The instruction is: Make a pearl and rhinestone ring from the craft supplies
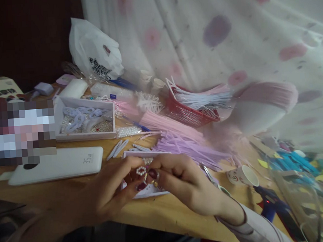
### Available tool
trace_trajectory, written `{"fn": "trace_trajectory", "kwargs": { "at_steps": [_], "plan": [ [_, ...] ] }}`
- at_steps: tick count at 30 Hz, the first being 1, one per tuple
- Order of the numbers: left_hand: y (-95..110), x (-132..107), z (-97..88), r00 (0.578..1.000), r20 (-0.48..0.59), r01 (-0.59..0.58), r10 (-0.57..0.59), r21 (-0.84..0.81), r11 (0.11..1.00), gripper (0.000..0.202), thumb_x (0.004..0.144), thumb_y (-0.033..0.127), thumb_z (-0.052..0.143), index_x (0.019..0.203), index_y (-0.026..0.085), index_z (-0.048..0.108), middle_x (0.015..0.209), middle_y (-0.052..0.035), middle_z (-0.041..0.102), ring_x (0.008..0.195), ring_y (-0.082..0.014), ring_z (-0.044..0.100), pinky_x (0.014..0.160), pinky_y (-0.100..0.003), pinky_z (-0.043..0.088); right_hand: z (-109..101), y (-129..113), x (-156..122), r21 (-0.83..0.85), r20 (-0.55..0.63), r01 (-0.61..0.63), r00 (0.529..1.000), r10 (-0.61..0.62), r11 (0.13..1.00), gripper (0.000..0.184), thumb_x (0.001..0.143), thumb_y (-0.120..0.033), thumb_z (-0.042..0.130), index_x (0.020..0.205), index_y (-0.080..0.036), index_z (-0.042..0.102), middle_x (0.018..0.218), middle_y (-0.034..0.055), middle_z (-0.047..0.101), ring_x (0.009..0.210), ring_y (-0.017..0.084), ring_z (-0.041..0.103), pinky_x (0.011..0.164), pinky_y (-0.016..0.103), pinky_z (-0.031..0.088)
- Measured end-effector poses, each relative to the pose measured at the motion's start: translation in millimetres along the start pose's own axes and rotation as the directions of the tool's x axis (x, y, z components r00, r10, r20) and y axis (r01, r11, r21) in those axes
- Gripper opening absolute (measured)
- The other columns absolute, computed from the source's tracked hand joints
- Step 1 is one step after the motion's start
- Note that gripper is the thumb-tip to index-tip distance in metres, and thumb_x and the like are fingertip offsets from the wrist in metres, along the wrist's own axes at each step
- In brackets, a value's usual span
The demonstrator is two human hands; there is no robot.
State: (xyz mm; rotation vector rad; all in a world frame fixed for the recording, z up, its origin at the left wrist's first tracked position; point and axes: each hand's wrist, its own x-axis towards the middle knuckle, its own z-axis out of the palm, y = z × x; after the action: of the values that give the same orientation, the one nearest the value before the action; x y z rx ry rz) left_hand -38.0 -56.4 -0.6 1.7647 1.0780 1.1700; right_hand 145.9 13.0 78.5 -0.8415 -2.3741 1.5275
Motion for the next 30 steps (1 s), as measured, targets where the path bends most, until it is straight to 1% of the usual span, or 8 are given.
{"fn": "trace_trajectory", "kwargs": {
  "at_steps": [4, 9, 13, 16, 19, 24, 28, 30],
  "plan": [
    [-3, -4, -1.9, 0.979, -0.010, -0.189, 0.203, 0.332, 0.924, 0.019, 0.095, 0.019, 0.039, 0.099, 0.019, 0.057, 0.087, -0.0045, 0.061, 0.077, -0.0174, 0.057, 0.069, -0.028, 0.042, -2, 4, 3, 0.204, 0.032, -0.126, 0.992, 0.122, 0.971, 0.024, 0.093, -0.036, 0.056, 0.085, -0.016, 0.067, 0.077, 0.0026, 0.064, 0.070, 0.012, 0.054, 0.064, 0.022, 0.044],
    [9, 4, -2.1, 0.989, 0.045, 0.150, -0.144, -0.234, 0.961, 0.030, 0.094, 0.030, 0.037, 0.068, 0.020, 0.047, 0.061, 0.0019, 0.050, 0.058, -0.0125, 0.050, 0.059, -0.024, 0.043, 3, 2, 2, 0.015, 0.031, -0.039, 0.999, 0.039, 0.999, 0.022, 0.096, -0.030, 0.050, 0.088, -0.016, 0.065, 0.074, 0.0017, 0.061, 0.064, 0.011, 0.049, 0.058, 0.021, 0.040],
    [9, 13, 1.0, 0.812, 0.510, 0.582, -0.284, -0.680, 0.445, 0.029, 0.086, 0.036, 0.026, 0.061, 0.024, 0.034, 0.042, 0.0084, 0.026, 0.032, -0.0112, 0.026, 0.034, -0.024, 0.034, 5, -2, 0, -0.287, 0.048, 0.145, 0.989, -0.137, 0.947, 0.016, 0.094, -0.016, 0.047, 0.087, -0.014, 0.061, 0.067, -0.0017, 0.051, 0.055, 0.008, 0.039, 0.050, 0.021, 0.032],
    [7, 12, 0.7, 0.895, 0.290, 0.446, -0.339, -0.571, 0.689, 0.033, 0.092, 0.037, 0.032, 0.064, 0.021, 0.042, 0.049, 0.0058, 0.039, 0.043, -0.0116, 0.040, 0.045, -0.023, 0.039, 4, -1, 1, -0.191, 0.023, 0.098, 0.995, -0.095, 0.977, 0.017, 0.095, -0.019, 0.047, 0.088, -0.015, 0.062, 0.069, -0.0010, 0.053, 0.058, 0.008, 0.041, 0.053, 0.021, 0.034],
    [6, 5, -0.6, 0.989, -0.017, 0.145, -0.147, -0.091, 0.985, 0.020, 0.097, 0.032, 0.040, 0.091, 0.019, 0.054, 0.073, 0.0012, 0.058, 0.068, -0.0145, 0.055, 0.066, -0.026, 0.042, 2, 4, 3, 0.096, -0.011, -0.091, 0.996, 0.092, 0.991, 0.023, 0.093, -0.034, 0.054, 0.085, -0.015, 0.064, 0.071, 0.0014, 0.057, 0.063, 0.011, 0.045, 0.056, 0.023, 0.037],
    [-1, -1, 0.8, 0.989, -0.030, -0.133, 0.148, 0.294, 0.947, 0.019, 0.097, 0.020, 0.037, 0.098, 0.017, 0.056, 0.090, -0.0052, 0.060, 0.079, -0.0177, 0.055, 0.070, -0.030, 0.040, -2, 13, 6, 0.403, 0.110, -0.242, 0.970, 0.216, 0.883, 0.027, 0.086, -0.038, 0.062, 0.078, -0.012, 0.066, 0.059, -0.0016, 0.050, 0.049, 0.007, 0.032, 0.047, 0.022, 0.024],
    [5, 2, 3.4, 0.999, -0.034, 0.035, -0.037, -0.074, 0.997, 0.024, 0.092, 0.023, 0.041, 0.070, 0.018, 0.051, 0.070, -0.0009, 0.053, 0.067, -0.0145, 0.051, 0.065, -0.027, 0.042, 1, 6, 3, 0.167, 0.078, -0.142, 0.988, 0.130, 0.976, 0.020, 0.093, -0.027, 0.052, 0.084, -0.013, 0.064, 0.071, 0.0017, 0.058, 0.058, 0.009, 0.046, 0.055, 0.022, 0.037],
    [7, 7, 5.0, 0.951, 0.136, 0.308, -0.277, -0.492, 0.814, 0.029, 0.088, 0.029, 0.039, 0.060, 0.020, 0.040, 0.054, 0.0034, 0.042, 0.050, -0.0115, 0.044, 0.053, -0.024, 0.043, 3, 2, 2, -0.155, 0.052, 0.059, 0.997, -0.051, 0.986, 0.017, 0.093, -0.017, 0.047, 0.085, -0.014, 0.062, 0.072, 0.0020, 0.057, 0.062, 0.011, 0.047, 0.057, 0.023, 0.039]
  ]
}}
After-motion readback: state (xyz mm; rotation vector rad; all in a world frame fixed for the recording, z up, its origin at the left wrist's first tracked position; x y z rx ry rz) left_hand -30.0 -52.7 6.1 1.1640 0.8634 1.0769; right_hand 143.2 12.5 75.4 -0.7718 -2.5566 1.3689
